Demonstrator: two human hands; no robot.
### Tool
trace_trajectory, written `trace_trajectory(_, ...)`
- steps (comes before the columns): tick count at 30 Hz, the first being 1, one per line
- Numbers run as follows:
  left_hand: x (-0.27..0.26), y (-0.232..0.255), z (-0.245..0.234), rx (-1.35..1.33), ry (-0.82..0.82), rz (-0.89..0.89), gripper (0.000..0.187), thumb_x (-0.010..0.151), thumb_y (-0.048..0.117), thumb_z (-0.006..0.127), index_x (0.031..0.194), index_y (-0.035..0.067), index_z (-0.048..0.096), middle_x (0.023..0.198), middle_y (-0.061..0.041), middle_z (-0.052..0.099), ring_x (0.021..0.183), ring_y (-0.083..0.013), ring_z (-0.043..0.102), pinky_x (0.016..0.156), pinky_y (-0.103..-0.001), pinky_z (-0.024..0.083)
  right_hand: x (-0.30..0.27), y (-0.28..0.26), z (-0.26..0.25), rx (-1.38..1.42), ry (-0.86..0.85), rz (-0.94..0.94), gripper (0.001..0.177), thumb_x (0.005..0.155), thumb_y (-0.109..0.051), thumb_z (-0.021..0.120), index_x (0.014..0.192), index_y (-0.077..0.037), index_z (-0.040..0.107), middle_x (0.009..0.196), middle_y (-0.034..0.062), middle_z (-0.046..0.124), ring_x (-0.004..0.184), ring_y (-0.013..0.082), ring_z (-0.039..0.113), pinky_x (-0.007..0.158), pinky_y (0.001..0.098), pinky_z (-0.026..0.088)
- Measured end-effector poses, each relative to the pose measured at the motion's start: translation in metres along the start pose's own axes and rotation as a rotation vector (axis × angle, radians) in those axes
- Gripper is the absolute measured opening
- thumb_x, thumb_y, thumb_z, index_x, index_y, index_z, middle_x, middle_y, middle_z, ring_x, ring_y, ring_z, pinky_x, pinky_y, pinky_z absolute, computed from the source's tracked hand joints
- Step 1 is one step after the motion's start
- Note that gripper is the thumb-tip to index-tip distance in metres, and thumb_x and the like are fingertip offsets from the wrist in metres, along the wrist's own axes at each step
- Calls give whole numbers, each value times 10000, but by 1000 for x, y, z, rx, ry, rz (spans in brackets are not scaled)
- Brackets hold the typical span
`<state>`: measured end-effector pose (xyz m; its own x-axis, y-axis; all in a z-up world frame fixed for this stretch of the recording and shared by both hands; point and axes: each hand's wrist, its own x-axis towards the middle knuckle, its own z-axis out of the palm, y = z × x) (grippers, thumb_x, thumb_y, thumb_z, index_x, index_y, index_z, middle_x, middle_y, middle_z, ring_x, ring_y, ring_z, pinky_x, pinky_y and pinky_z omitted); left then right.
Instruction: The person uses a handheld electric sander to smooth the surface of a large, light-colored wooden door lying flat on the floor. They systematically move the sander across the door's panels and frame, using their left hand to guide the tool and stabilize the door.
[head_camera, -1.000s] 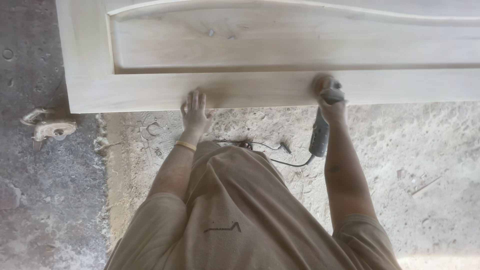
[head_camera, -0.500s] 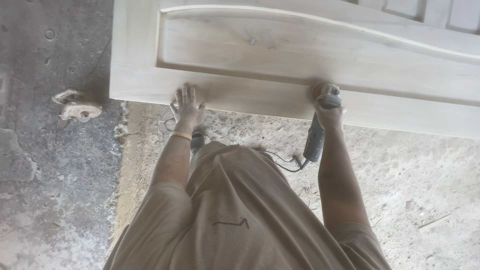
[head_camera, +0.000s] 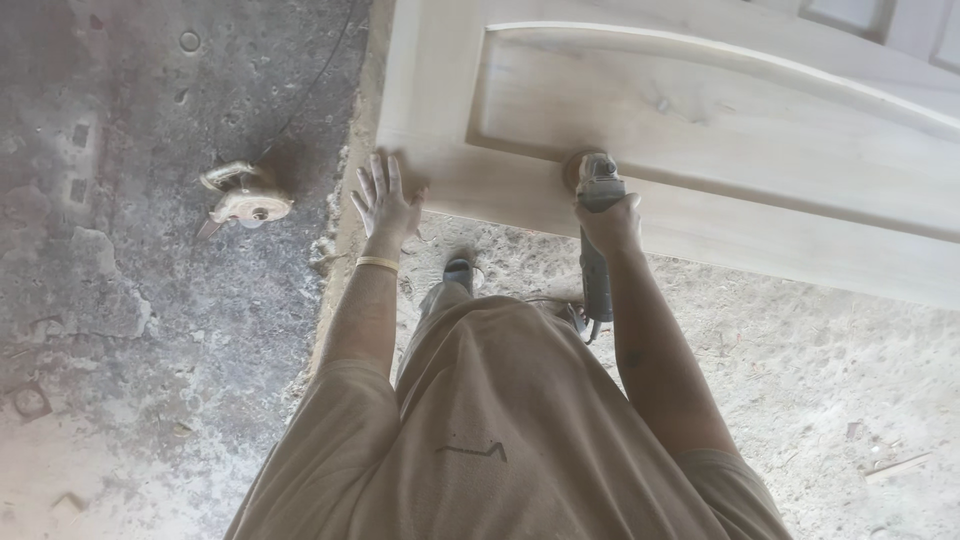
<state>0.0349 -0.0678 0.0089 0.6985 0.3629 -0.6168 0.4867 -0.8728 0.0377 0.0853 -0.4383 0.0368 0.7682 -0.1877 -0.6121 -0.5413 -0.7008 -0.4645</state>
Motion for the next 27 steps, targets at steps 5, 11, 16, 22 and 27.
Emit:
trace_trajectory(5, 14, -55, 1, -417, -134, -193, 762, 1054, 549, 189, 1620, 107, -66, 1687, -154, -188, 1564, -368, -118, 1253, -564, 17, -35, -67, 54, -69, -84, -85, 848, 776, -471, 844, 1243, 59, 374, 1184, 348, 638, 1098, 457, 672, 907, 498, 580)
trace_trajectory(11, 30, -126, 57, -679, -50, -159, 643, 1066, 392, 251, 1582, 8, 257, 1654, -249, 189, 1568, -360, 82, 1268, -440, 117, -64, -147, 103, -101, -219, -166, 805, 807, -420, 830, 1277, 40, 365, 1186, 315, 641, 1070, 413, 699, 875, 435, 629)
trace_trajectory(16, 26, -163, 66, -744, 59, -140, 607, 1054, 380, 295, 1500, -10, 426, 1579, -213, 411, 1506, -370, 304, 1253, -427, 231, -95, -213, 132, -196, -382, -166, 866, 829, -404, 781, 1377, 48, 287, 1152, 283, 672, 1030, 381, 740, 834, 394, 674)
trace_trajectory(22, 13, -174, 43, -754, 60, -177, 598, 1071, 383, 250, 1454, 9, 517, 1529, -221, 500, 1457, -373, 442, 1240, -475, 319, -106, -237, 148, -296, -378, -276, 853, 827, -435, 808, 1356, 21, 320, 1182, 274, 651, 1084, 382, 696, 920, 436, 604)
trace_trajectory(27, 11, -126, 21, -572, 201, -61, 700, 1060, 518, 284, 1590, 62, 255, 1662, -241, 155, 1543, -415, 115, 1248, -536, 155, -87, -198, 131, -278, -300, -252, 804, 821, -448, 804, 1303, 17, 359, 1125, 280, 685, 1070, 400, 704, 938, 458, 591)
